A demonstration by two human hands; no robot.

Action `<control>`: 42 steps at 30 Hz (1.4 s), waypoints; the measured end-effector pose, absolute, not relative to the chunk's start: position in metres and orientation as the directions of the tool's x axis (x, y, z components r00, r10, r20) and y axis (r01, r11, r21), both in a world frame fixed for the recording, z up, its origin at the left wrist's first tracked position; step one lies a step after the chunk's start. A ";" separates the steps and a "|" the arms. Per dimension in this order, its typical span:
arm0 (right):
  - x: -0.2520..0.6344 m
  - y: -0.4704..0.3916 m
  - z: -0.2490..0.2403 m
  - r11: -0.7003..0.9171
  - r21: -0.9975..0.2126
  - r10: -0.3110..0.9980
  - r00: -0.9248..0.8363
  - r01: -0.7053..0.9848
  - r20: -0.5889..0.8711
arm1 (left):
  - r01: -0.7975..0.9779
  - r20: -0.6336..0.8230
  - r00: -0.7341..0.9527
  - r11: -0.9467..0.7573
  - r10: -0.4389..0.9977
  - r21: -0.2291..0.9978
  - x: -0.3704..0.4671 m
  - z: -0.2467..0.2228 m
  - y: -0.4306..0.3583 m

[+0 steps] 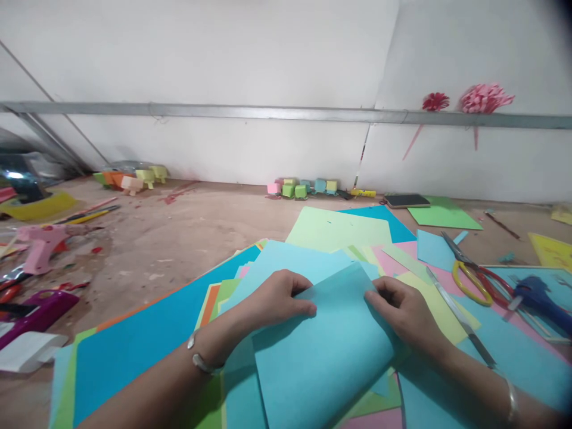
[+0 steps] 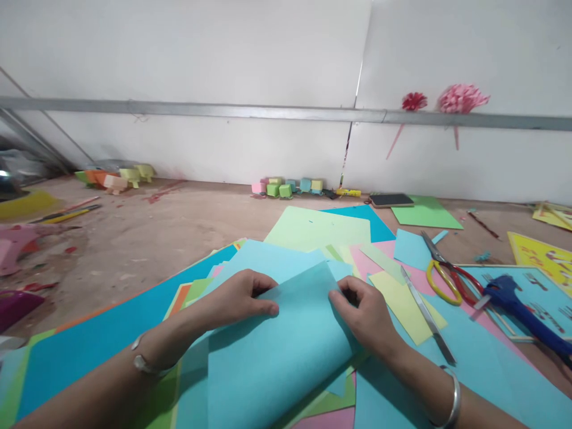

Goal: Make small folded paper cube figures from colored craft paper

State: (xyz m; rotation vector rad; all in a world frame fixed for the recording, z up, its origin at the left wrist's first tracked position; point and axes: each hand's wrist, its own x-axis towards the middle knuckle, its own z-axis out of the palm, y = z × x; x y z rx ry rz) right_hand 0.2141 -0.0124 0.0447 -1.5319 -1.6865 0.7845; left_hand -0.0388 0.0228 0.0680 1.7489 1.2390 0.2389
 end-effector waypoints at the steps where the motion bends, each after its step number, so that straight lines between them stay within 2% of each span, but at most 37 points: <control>1: 0.214 -0.012 0.045 0.106 -0.824 0.994 -0.031 0.556 0.107 | 0.637 -0.344 0.462 -0.037 0.817 0.770 -0.040 0.068 0.024; 11: 0.214 -0.013 0.049 0.118 -0.828 0.992 -0.020 0.548 0.127 | 0.622 -0.345 0.443 -0.006 0.827 0.783 -0.047 0.067 0.030; 20: 0.217 -0.007 0.043 0.021 -0.912 0.995 -0.097 0.411 -0.021 | 0.637 -0.345 0.434 -0.013 0.832 0.770 -0.049 0.064 0.034; 28: 0.221 -0.004 0.051 0.145 -0.784 0.978 -0.208 0.604 0.020 | 0.638 -0.368 0.436 0.006 0.821 0.770 -0.049 0.064 0.034; 34: 0.220 -0.005 0.049 0.154 -0.772 0.980 -0.196 0.616 0.039 | 0.651 -0.360 0.406 0.011 0.840 0.759 -0.050 0.064 0.035; 42: 0.219 -0.006 0.048 0.128 -0.787 0.985 -0.173 0.604 0.027 | 0.662 -0.411 0.520 -0.049 0.749 0.748 -0.052 0.067 0.034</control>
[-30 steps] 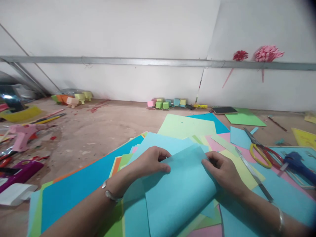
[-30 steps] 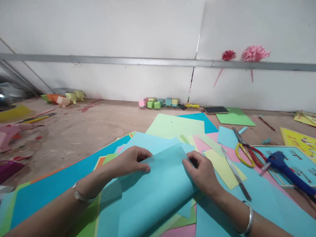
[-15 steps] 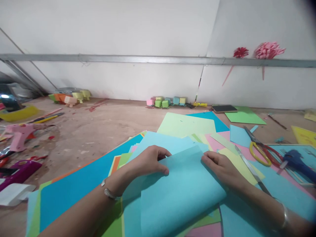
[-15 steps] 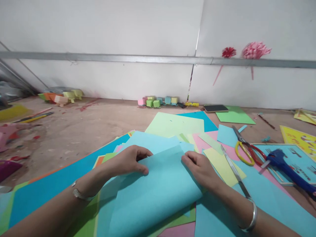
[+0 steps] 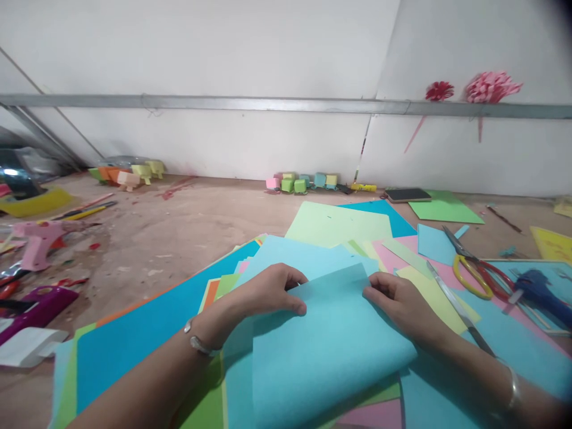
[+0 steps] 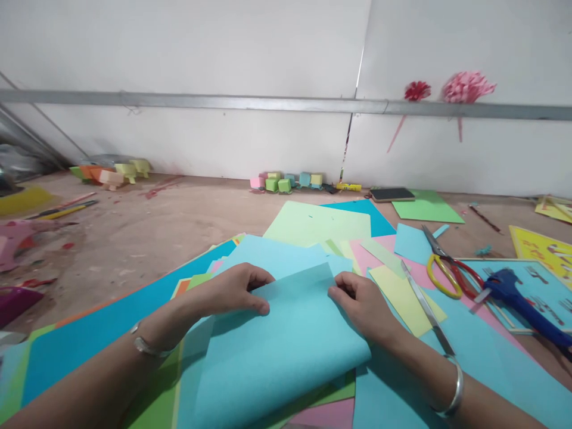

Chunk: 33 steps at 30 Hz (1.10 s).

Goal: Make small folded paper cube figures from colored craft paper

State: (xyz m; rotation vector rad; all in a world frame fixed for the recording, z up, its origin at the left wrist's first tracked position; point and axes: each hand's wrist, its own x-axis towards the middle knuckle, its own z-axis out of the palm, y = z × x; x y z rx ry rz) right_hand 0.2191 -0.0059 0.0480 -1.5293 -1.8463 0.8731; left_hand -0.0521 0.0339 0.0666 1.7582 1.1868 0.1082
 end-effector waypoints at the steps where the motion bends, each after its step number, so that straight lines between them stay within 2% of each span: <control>1: 0.219 -0.006 0.047 0.122 -0.787 0.985 -0.168 0.605 0.024 | 0.672 -0.411 0.520 -0.061 0.749 0.738 -0.053 0.067 0.034; 6: 0.219 -0.006 0.046 0.127 -0.784 0.982 -0.191 0.608 0.012 | 0.718 -0.406 0.473 -0.074 0.782 0.692 -0.053 0.068 0.035; 15: 0.220 -0.004 0.048 0.096 -0.806 0.975 -0.219 0.585 -0.043 | 0.737 -0.417 0.505 -0.125 0.756 0.664 -0.055 0.064 0.037; 20: 0.219 -0.005 0.044 0.122 -0.793 0.974 -0.227 0.597 -0.021 | 0.767 -0.413 0.477 -0.138 0.776 0.626 -0.053 0.065 0.036; 28: 0.217 -0.003 0.039 0.150 -0.739 0.983 -0.179 0.657 0.041 | 0.851 -0.299 0.345 -0.162 0.890 0.500 -0.043 0.069 0.033; 33: 0.218 0.002 0.029 0.185 -0.722 0.981 -0.173 0.666 0.092 | 0.881 -0.219 0.363 -0.256 0.906 0.399 -0.044 0.061 0.032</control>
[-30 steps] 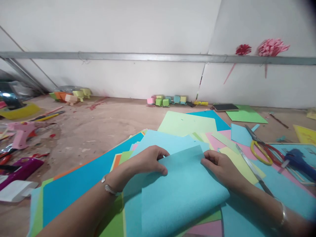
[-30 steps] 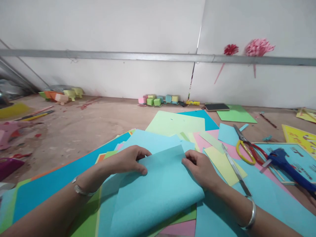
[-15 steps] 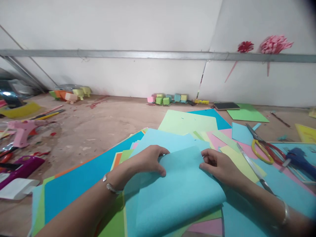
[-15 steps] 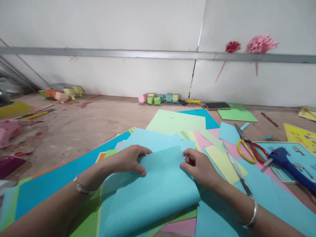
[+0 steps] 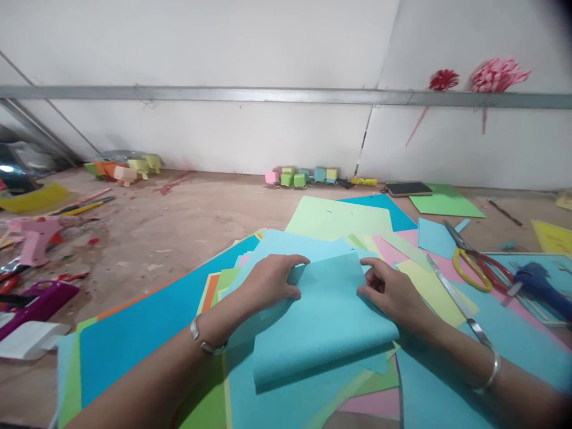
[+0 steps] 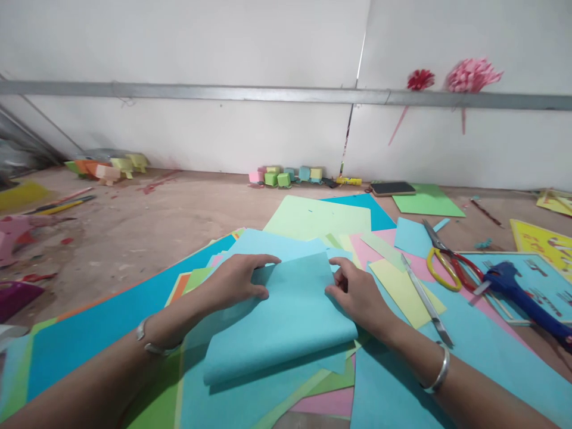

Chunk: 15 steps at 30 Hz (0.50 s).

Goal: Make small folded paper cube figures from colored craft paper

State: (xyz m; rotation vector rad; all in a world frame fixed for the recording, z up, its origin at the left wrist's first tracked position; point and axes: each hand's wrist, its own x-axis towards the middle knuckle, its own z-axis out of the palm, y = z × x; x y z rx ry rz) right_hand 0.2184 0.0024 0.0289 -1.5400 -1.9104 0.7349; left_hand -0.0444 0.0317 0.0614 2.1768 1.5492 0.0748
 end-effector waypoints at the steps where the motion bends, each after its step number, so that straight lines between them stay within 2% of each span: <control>1: 0.219 0.003 0.027 0.191 -0.720 0.980 -0.176 0.667 0.097 | 0.875 -0.187 0.387 -0.296 0.903 0.382 -0.045 0.059 0.031; 5: 0.220 0.005 0.022 0.202 -0.712 0.978 -0.183 0.672 0.104 | 0.833 0.064 0.488 -0.487 0.870 0.262 -0.044 0.053 0.024; 7: 0.220 0.005 0.022 0.203 -0.707 0.977 -0.184 0.677 0.105 | 0.791 0.120 0.560 -0.572 0.820 0.217 -0.042 0.052 0.021; 11: 0.220 0.006 0.020 0.222 -0.680 0.973 -0.199 0.699 0.113 | 0.683 -0.029 0.708 -0.674 0.705 0.284 -0.039 0.051 0.018; 15: 0.220 0.005 0.019 0.246 -0.643 0.968 -0.222 0.725 0.120 | 0.673 -0.087 0.725 -0.678 0.683 0.296 -0.037 0.055 0.019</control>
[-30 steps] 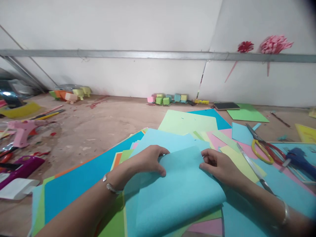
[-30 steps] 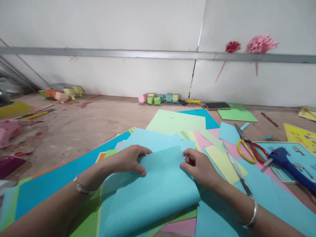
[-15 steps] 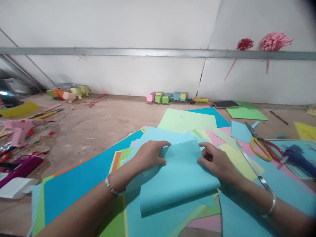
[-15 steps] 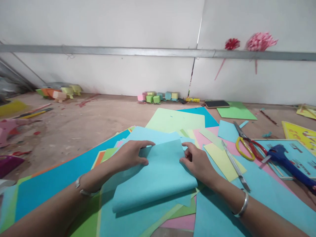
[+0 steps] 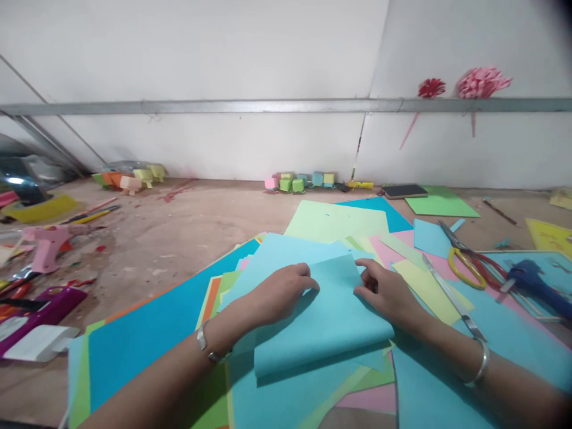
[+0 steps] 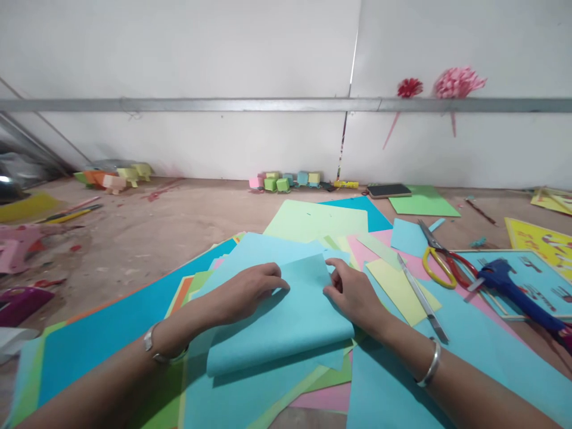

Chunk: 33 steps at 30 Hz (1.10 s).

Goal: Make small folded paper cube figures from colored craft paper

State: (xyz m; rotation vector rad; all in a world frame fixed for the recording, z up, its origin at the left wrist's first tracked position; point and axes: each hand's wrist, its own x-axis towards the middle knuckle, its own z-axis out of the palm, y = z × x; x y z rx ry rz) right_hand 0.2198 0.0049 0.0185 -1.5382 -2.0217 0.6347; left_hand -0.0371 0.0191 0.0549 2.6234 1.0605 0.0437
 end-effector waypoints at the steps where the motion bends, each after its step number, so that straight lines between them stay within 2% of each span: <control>1: 0.220 0.004 0.018 0.251 -0.638 0.966 -0.226 0.728 0.123 | 0.686 -0.104 0.716 -0.668 0.690 0.287 -0.036 0.056 0.019; 5: 0.220 0.004 0.016 0.266 -0.623 0.963 -0.236 0.736 0.132 | 0.730 -0.147 0.681 -0.647 0.718 0.219 -0.028 0.059 0.012; 12: 0.224 0.007 0.009 0.264 -0.614 0.963 -0.240 0.744 0.124 | 0.801 -0.180 0.591 -0.598 0.786 0.016 -0.013 0.056 -0.007; 16: 0.225 0.008 0.009 0.272 -0.610 0.960 -0.253 0.744 0.120 | 0.787 -0.169 0.602 -0.615 0.781 -0.038 -0.010 0.057 -0.016; 22: 0.225 0.007 0.014 0.263 -0.604 0.962 -0.250 0.752 0.108 | 0.727 -0.149 0.673 -0.685 0.725 -0.048 -0.010 0.055 -0.023; 28: 0.226 0.008 0.013 0.238 -0.592 0.969 -0.233 0.770 0.086 | 0.583 -0.067 0.812 -0.806 0.579 0.106 -0.015 0.050 -0.018; 33: 0.227 0.007 0.017 0.260 -0.570 0.963 -0.253 0.779 0.094 | 0.535 -0.022 0.845 -0.843 0.535 0.061 -0.014 0.047 -0.016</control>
